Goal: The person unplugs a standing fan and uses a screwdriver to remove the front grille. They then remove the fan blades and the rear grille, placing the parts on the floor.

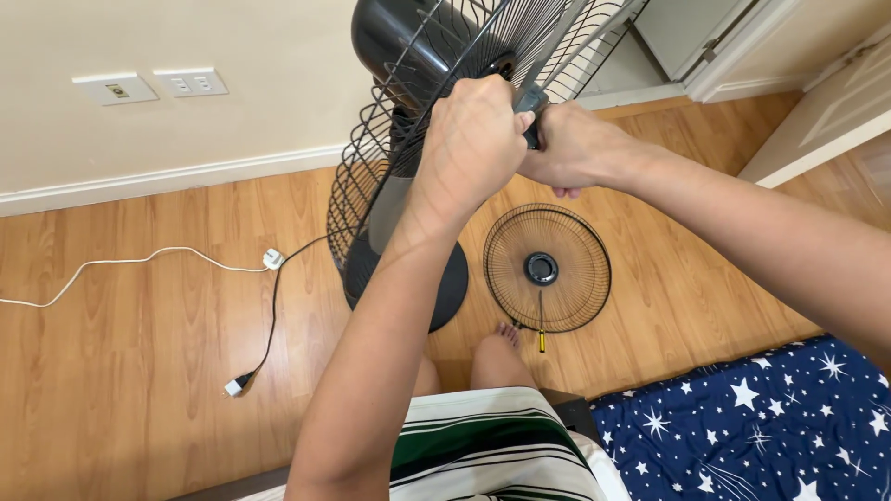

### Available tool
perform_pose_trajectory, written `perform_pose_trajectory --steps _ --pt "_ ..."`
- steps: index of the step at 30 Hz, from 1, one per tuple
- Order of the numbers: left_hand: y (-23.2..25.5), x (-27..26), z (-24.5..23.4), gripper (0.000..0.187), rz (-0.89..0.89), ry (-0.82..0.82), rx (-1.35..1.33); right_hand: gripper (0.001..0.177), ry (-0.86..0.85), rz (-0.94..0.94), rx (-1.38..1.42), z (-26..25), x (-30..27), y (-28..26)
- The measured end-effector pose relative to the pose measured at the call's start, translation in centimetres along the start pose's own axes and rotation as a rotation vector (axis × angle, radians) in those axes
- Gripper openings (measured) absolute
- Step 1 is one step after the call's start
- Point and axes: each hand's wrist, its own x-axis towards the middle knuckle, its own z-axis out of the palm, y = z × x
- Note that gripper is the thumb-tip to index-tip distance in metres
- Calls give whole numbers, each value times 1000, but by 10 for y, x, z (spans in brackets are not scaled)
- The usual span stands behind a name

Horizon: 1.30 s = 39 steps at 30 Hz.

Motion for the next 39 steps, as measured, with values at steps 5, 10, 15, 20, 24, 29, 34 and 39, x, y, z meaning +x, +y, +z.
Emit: perform_pose_trajectory --steps 5,10,15,20,24,29,34,39 --pt "4 -12 6 17 100 65 1 39 227 -175 -13 9 -4 17" --pt "6 -20 16 18 109 115 50 47 592 -205 -275 44 -19 22" --pt "3 -16 11 16 226 227 40 36 711 -287 -223 55 -11 21" --pt "12 -16 15 21 -30 13 100 27 464 -248 -41 39 0 36" --pt "12 -14 16 18 84 134 88 32 104 -270 578 38 -7 56" --pt "-2 -8 8 23 30 29 84 62 108 -23 1617 69 -22 54" --pt "8 -11 14 24 104 142 116 54 806 259 1351 96 24 6" --pt "20 -15 5 19 -57 66 18 44 1247 72 1066 112 55 -12"
